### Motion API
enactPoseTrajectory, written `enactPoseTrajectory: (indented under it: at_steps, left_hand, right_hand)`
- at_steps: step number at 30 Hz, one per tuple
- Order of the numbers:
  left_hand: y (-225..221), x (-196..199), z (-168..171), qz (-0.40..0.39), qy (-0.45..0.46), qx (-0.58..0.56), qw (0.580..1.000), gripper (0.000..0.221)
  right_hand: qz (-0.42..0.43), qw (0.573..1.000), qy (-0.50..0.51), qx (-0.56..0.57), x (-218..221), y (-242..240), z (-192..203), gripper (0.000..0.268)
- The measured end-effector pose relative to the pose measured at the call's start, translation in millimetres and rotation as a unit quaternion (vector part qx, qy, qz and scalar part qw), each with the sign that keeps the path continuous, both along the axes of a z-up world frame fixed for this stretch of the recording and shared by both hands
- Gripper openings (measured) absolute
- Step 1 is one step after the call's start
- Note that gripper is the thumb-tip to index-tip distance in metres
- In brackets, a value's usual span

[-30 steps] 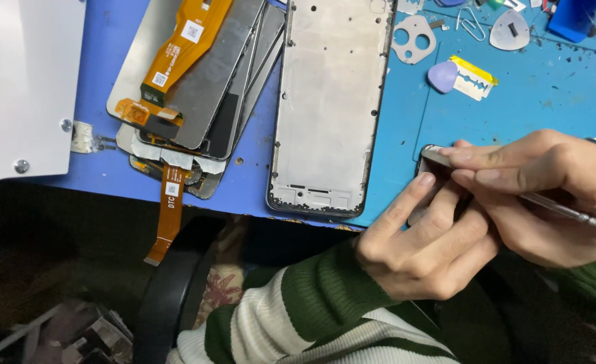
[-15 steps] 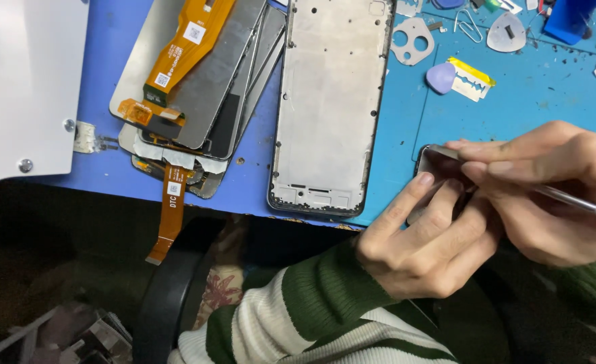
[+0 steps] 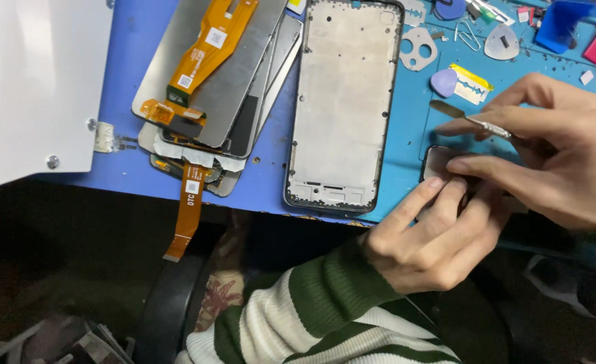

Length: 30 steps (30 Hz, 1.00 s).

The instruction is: The person pries along the edge of a phone display assembly with a thin blade to separate it, then applies a strip of tape to the back of the display and writes on the tape with a pencil. They then use tweezers to work on the flex cable area of the display and reposition the assembly on the workbench.

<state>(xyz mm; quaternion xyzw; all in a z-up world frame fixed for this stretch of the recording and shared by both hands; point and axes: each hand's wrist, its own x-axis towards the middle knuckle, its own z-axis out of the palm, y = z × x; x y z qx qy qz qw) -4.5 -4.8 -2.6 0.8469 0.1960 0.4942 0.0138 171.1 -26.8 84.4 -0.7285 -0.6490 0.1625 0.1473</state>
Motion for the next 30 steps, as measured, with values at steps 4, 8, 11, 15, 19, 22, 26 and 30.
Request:
enactPoseTrajectory:
  at_steps: [4, 8, 11, 15, 19, 22, 26, 30]
  left_hand:
    - [-1.3, -1.0, -1.0, -0.017, -0.012, -0.017, 1.0, 0.032]
    - [1.4, -3.2, 3.1, -0.01, -0.003, -0.013, 1.0, 0.035]
    - [1.2, -2.5, 1.4, -0.024, -0.002, -0.015, 1.0, 0.035]
    - [2.0, -2.1, 1.4, -0.016, -0.009, -0.015, 1.0, 0.033]
    - [0.8, -0.2, 0.8, -0.03, -0.019, -0.031, 0.999, 0.033]
    - [0.1, 1.8, 0.3, -0.041, -0.037, -0.042, 0.998, 0.033]
    - [-1.2, 1.2, 0.3, -0.039, -0.031, -0.046, 0.998, 0.033]
    - [-2.6, 3.2, 2.0, -0.054, -0.042, -0.068, 0.995, 0.033]
  right_hand:
    - [0.034, 0.995, 0.08, 0.046, 5.3, 10.3, -19.0, 0.027]
    - [0.053, 0.992, 0.11, 0.045, -1.1, 15.2, -12.5, 0.01]
    - [0.129, 0.988, 0.03, 0.074, 2.0, 23.5, -12.8, 0.001]
    - [0.124, 0.99, -0.031, 0.056, 3.1, 20.5, -15.2, 0.008]
    - [0.075, 0.995, -0.059, 0.019, 7.5, 11.0, -27.6, 0.01]
    - [0.061, 0.992, -0.108, 0.0, 8.8, 1.4, -35.8, 0.013]
    - [0.04, 0.987, -0.155, 0.003, 11.2, -5.7, -46.9, 0.013]
    - [0.051, 0.986, -0.159, 0.007, 10.4, -6.3, -45.5, 0.01]
